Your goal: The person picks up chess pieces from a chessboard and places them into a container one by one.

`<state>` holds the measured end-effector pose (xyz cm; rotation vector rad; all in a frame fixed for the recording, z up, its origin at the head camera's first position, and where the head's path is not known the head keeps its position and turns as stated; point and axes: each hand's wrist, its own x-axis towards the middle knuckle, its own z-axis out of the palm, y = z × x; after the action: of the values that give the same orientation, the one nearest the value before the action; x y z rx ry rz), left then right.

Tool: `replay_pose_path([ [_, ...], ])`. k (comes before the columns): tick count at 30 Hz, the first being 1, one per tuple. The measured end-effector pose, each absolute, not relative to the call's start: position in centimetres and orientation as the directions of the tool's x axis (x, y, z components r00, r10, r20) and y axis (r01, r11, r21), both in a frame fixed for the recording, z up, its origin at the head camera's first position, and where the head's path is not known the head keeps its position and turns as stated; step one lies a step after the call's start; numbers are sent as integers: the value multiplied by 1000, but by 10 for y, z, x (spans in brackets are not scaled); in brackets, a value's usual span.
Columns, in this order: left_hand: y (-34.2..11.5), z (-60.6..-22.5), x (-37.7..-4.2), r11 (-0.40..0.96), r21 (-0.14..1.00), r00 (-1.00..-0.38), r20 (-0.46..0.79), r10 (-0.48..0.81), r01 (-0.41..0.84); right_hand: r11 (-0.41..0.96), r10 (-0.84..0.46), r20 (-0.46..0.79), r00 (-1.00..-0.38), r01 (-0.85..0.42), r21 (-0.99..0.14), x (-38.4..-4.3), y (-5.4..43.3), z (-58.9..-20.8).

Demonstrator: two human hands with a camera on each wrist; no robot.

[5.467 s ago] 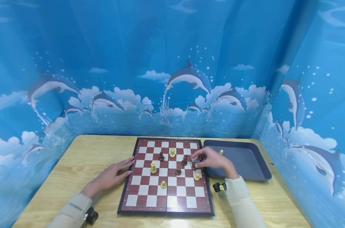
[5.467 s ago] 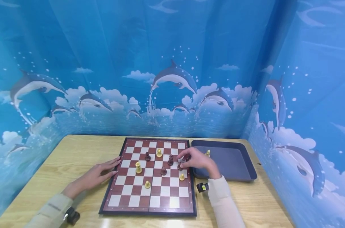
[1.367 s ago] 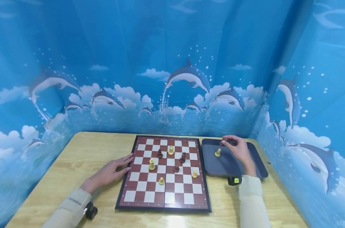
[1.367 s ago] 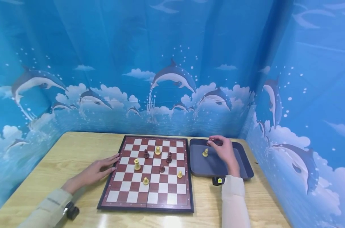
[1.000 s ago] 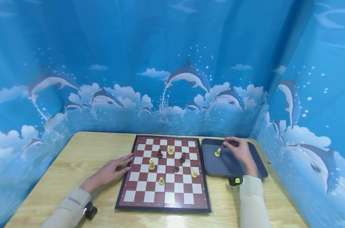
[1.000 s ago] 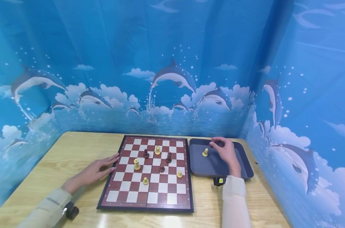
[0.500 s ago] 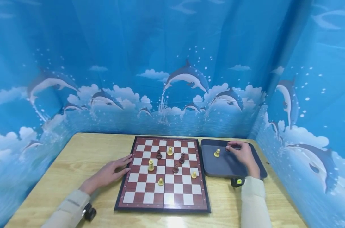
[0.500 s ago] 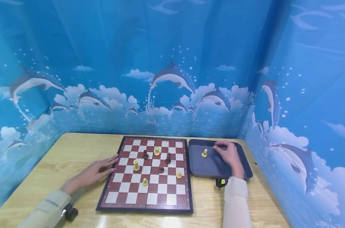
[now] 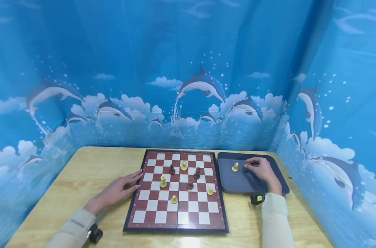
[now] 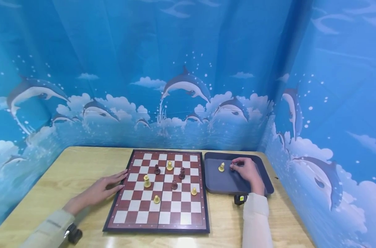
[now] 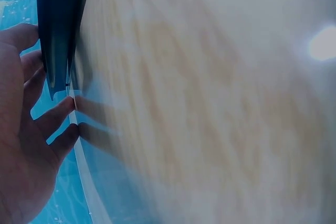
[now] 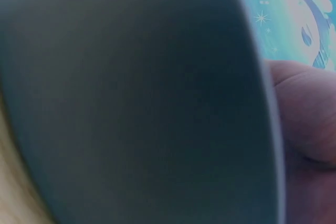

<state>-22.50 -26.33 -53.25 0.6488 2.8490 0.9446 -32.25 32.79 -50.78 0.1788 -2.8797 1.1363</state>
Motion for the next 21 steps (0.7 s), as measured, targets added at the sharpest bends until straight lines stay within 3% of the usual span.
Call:
replay_pose_path([
  [21,-263,-534,-225,727,568,-906,86,415,386,727,-94,66,-993,-114,-677,-325,327,-510],
])
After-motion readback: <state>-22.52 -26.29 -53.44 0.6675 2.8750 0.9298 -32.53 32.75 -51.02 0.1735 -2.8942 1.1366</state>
